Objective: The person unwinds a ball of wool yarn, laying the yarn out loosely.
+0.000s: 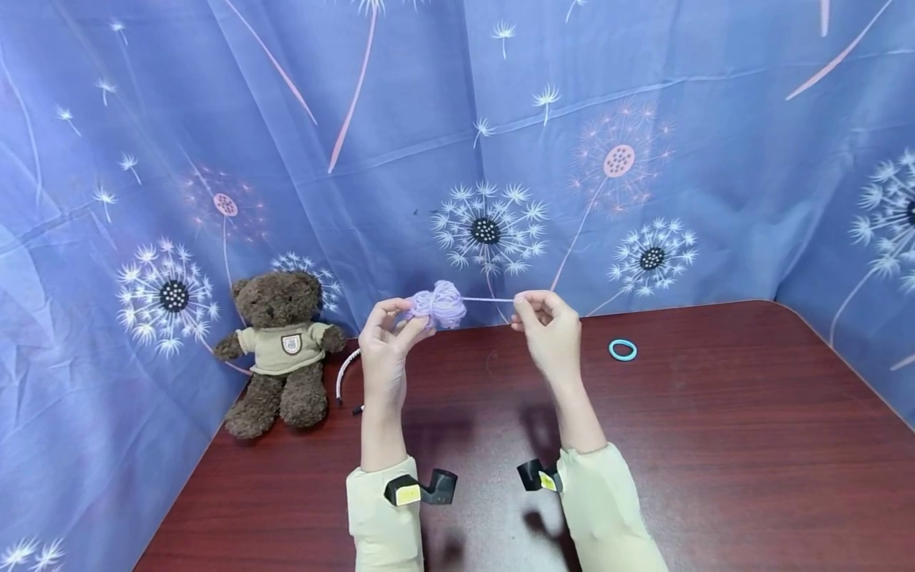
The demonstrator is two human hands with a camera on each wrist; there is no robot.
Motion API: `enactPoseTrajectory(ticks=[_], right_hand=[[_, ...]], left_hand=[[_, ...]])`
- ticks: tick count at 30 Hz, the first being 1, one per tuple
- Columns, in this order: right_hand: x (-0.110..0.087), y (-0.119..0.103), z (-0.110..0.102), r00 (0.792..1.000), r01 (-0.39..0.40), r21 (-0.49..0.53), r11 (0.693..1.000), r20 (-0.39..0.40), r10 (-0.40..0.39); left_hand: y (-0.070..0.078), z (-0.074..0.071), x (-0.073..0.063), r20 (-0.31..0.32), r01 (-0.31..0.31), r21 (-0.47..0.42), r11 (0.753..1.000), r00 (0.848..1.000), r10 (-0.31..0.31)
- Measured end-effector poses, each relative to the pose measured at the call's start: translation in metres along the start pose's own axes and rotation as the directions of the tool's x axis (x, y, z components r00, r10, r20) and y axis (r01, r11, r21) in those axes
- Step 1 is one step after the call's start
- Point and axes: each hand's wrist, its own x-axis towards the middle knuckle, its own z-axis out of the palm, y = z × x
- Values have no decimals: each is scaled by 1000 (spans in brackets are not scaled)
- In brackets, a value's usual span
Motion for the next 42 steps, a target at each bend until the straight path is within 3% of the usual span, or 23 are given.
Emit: enactPoseTrajectory(ticks=[6,12,17,27,33,37,42], right_hand=[[4,-3,-9,996,11,62,998,-87,-6],[7,-4,-14,991,12,98,995,-133,1],[10,-5,-20,984,8,120,993,-179,13],[13,-6,-27,980,1,172,985,-194,33],[16,-3,-30,979,-8,175,984,-200,43],[18,0,-35,975,0,177,984,-217,39],[21,1,-42,970,12,206,978,-240,38]], left_hand=[[-1,-8,1,55,38,170,985,997,-48],[-6,-15,1,137,60,365,929,984,-118],[-8,-19,1,115,82,408,909,983,-140],[-10,-23,6,5,71,300,951,997,-76],[-7,-26,8,-56,63,81,995,997,-59],[-3,-29,7,-48,66,-38,997,997,-67],[1,-35,7,0,95,-56,994,995,-95]])
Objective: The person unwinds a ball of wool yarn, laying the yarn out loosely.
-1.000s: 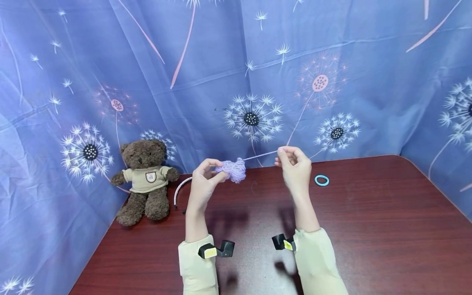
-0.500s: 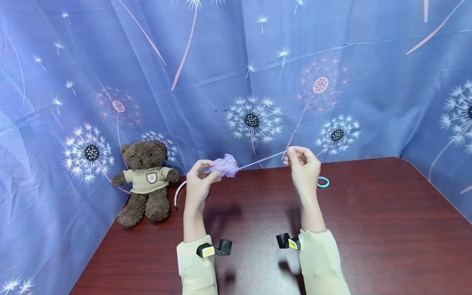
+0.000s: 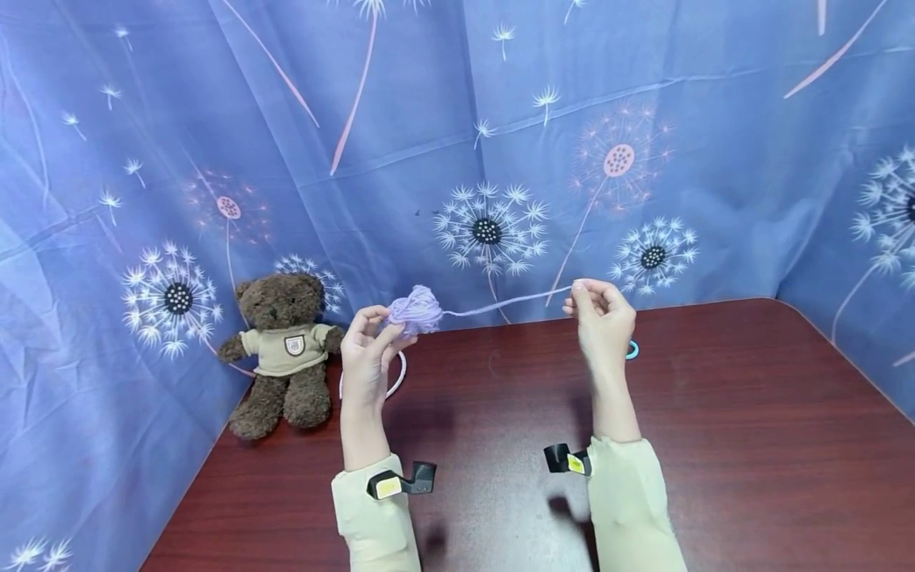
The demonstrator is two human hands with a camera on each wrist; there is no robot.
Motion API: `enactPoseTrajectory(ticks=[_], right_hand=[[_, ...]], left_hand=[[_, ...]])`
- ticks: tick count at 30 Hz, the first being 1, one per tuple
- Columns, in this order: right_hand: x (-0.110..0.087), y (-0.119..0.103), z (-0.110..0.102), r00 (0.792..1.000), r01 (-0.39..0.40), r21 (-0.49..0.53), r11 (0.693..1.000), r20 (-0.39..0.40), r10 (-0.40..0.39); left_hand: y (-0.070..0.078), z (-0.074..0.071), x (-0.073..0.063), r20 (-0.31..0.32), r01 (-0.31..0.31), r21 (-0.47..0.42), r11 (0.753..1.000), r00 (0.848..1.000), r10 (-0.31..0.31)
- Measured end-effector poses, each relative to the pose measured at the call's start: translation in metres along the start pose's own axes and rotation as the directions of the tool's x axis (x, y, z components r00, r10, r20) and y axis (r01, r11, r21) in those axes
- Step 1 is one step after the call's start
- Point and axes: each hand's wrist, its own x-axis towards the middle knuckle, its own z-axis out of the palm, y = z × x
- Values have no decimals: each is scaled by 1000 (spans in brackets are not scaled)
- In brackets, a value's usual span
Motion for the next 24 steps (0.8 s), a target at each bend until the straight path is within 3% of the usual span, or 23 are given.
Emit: enactPoseTrajectory(ticks=[8,24], right_hand=[[4,-3,-6,1000,-15,34,999,-17,16],[-7,-3,7,997,-38,4,999,71,37]], left_hand=[[0,-2,0,12,33,41,999,999,-34],[-3,6,-2,49,41,49,998,998,-43]])
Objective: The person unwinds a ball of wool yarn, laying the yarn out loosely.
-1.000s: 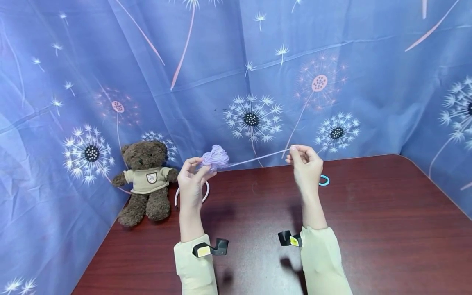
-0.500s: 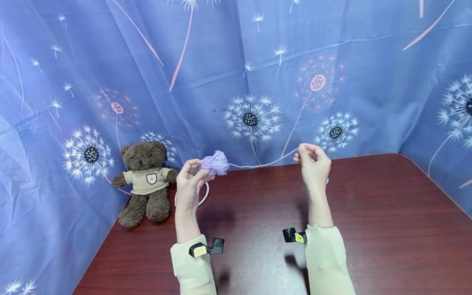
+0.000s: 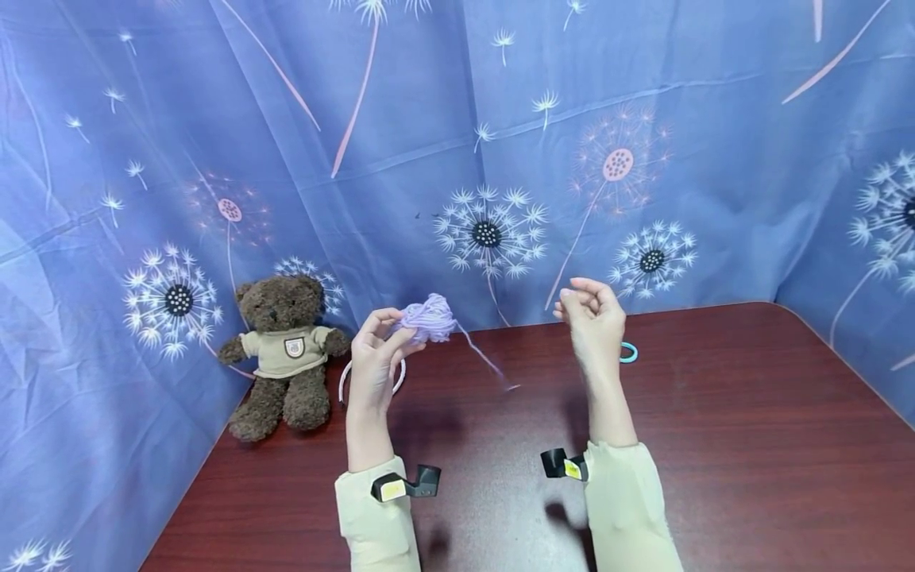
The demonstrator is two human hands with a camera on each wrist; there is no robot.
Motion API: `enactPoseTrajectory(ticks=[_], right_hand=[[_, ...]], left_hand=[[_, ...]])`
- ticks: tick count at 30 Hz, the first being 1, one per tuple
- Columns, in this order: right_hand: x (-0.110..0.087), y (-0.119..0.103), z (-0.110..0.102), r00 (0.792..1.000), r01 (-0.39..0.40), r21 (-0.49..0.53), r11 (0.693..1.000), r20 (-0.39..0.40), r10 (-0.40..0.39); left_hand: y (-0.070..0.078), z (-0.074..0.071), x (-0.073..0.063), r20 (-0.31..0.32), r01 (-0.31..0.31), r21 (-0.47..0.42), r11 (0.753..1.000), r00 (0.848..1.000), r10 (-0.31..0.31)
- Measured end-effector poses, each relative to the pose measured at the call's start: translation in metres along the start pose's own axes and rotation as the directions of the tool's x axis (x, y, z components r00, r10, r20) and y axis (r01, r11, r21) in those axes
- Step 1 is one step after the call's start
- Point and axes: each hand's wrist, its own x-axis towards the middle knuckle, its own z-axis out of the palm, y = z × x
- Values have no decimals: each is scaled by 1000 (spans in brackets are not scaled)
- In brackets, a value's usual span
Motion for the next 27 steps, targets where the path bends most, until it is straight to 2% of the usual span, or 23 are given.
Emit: enactPoseTrajectory(ticks=[4,7,9,12,14,16,18,21,23,27], right_hand=[[-8,2,10,995,-15,-87,996,98,23],[-15,6,18,973,17,-190,982,229,28],[-20,10,24,941,59,-250,966,338,31],[-28,14,32,869,111,-298,948,491,52],[-32,16,36,828,132,-323,937,555,75],[-36,17,40,810,136,-342,930,579,94],[-38,17,42,813,135,-359,924,573,104],[-39,17,43,831,126,-367,922,546,104],[-39,16,43,839,122,-359,925,535,97],[-39,16,43,840,119,-331,936,536,83]], left_hand=[[-1,3,0,19,8,-9,1000,1000,-8],[-2,5,0,34,18,-11,1000,999,-18],[-2,6,0,42,25,-16,1000,999,-24],[-2,8,-1,70,28,-16,999,997,-27],[-2,9,-2,105,31,-1,1000,994,-31],[-1,9,-2,147,27,35,999,989,-32],[-1,10,-3,183,17,66,998,983,-29],[0,11,-3,209,-2,93,996,978,-17],[0,11,-3,208,-12,87,996,978,-6],[-2,13,-2,179,-9,68,998,984,-3]])
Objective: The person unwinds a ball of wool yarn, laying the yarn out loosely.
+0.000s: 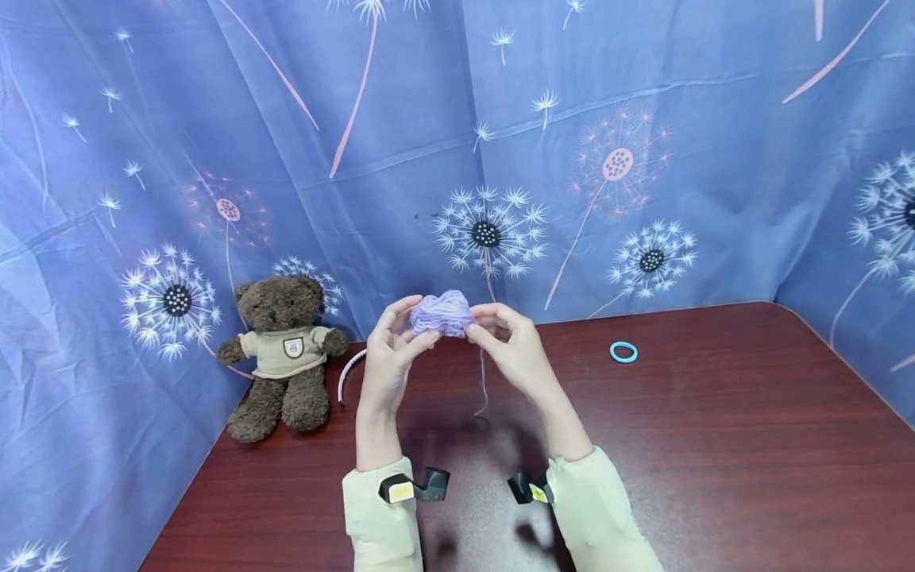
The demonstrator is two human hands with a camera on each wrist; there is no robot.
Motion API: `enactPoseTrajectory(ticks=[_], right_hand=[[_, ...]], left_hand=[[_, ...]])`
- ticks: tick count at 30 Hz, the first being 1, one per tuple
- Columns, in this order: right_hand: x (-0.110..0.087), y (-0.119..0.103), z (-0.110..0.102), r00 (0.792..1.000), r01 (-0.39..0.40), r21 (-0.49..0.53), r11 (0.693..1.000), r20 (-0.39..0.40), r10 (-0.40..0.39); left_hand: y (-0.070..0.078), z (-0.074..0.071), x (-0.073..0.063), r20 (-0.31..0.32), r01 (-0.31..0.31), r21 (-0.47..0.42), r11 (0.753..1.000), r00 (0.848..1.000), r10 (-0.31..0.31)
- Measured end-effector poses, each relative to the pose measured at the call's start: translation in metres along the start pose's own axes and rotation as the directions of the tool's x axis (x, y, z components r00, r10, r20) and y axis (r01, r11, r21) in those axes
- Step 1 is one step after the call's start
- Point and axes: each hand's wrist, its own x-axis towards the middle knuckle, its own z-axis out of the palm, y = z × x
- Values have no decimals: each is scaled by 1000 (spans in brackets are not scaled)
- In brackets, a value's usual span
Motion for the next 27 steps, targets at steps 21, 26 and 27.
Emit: enactPoseTrajectory(ticks=[21,26,27], right_hand=[[-1,-2,4,997,80,9,997,-12,-80],[1,0,-4,994,88,22,996,-68,-86],[1,0,-5,993,84,23,996,-81,-82]], left_hand=[[-1,5,-2,17,-30,27,999,999,29],[1,1,-2,-16,-4,45,999,1000,5],[1,0,-2,-13,-3,53,999,1000,4]])
